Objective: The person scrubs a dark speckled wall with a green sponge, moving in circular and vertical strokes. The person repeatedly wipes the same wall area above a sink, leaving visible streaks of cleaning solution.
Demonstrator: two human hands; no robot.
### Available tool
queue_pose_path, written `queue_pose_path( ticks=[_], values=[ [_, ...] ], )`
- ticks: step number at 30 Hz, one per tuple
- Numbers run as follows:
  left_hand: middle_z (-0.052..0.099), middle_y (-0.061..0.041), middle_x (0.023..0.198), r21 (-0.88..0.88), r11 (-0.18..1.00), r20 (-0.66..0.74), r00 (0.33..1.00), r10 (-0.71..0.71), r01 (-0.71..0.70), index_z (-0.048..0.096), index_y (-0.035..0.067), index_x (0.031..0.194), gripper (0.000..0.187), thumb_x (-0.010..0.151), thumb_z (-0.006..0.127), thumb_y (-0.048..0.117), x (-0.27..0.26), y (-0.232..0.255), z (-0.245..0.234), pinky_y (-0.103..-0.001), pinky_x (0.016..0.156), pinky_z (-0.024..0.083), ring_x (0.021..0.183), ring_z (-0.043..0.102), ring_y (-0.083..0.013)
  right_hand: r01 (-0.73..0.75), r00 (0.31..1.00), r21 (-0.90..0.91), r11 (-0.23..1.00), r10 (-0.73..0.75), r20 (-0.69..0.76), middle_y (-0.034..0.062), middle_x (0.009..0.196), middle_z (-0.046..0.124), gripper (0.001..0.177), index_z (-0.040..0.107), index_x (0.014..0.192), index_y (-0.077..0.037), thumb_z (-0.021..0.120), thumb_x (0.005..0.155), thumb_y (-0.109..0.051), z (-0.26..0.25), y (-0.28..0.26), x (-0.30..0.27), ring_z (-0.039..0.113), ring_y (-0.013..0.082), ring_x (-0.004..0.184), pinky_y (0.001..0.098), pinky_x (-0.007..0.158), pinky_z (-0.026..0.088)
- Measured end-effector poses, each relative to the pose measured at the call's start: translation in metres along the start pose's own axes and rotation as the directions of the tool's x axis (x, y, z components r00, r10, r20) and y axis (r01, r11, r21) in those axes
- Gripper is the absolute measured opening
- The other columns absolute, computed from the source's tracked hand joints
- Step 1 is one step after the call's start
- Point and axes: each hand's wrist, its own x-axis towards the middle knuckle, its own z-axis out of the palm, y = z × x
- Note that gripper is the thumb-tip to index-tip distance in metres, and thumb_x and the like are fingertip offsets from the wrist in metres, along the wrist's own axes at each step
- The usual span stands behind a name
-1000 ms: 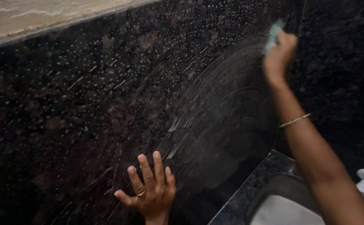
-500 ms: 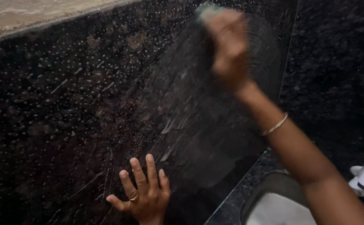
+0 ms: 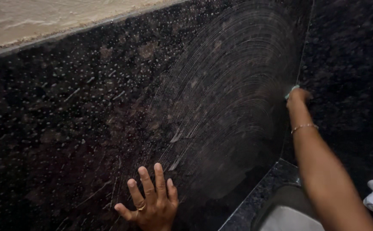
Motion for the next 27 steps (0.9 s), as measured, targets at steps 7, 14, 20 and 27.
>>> queue_pose_path(
  ticks=[7,14,20,27],
  values=[
    [0.037,-0.016,0.165,0.053,0.996,0.050,0.996,0.068,-0.070,0.053,0.025,0.157,0.060,0.105,0.044,0.054,-0.001,-0.004,-0.004,-0.073,0.118,0.002,0.153,0.020,-0.0397,0.311,0.705,0.947,-0.073,0.686,-0.179,0.0115,0.119,0.069,0.033,0.063,0.120,-0.003,0.060,0.092,-0.021,-0.097,-0.004,0.022,0.072,0.0210,0.098,0.0318,0.083,0.058],
    [0.035,-0.018,0.164,0.005,0.996,0.100,0.991,0.090,-0.091,0.045,0.025,0.159,0.063,0.104,0.043,0.055,-0.006,-0.006,0.001,-0.072,0.117,-0.001,0.152,0.017,-0.0403,0.742,0.543,0.662,0.106,0.484,-0.686,0.0003,0.088,0.058,0.011,0.056,0.091,-0.005,0.048,0.095,0.002,-0.219,0.006,0.029,0.056,0.0081,0.078,0.0302,0.068,0.048],
    [0.034,-0.018,0.164,0.022,0.996,0.051,0.995,0.085,-0.086,0.046,0.023,0.159,0.062,0.104,0.043,0.053,-0.003,-0.005,0.001,-0.072,0.118,-0.001,0.153,0.017,-0.0408,0.950,0.170,0.263,0.165,0.433,-0.885,0.0025,0.104,0.059,0.022,0.061,0.112,0.001,0.051,0.096,0.013,-0.244,-0.038,-0.040,0.063,0.0137,0.097,0.0300,0.088,0.055],
    [0.039,-0.019,0.162,0.007,0.996,0.047,0.995,0.088,-0.088,0.051,0.023,0.156,0.062,0.102,0.047,0.053,-0.003,-0.006,0.001,-0.072,0.116,-0.001,0.151,0.020,-0.0413,0.955,-0.142,-0.105,0.279,0.116,-0.983,0.0191,0.132,0.064,0.038,0.069,0.134,0.003,0.043,0.106,0.003,-0.221,-0.185,-0.338,0.056,0.0312,0.133,0.0468,0.123,0.042]
  ],
)
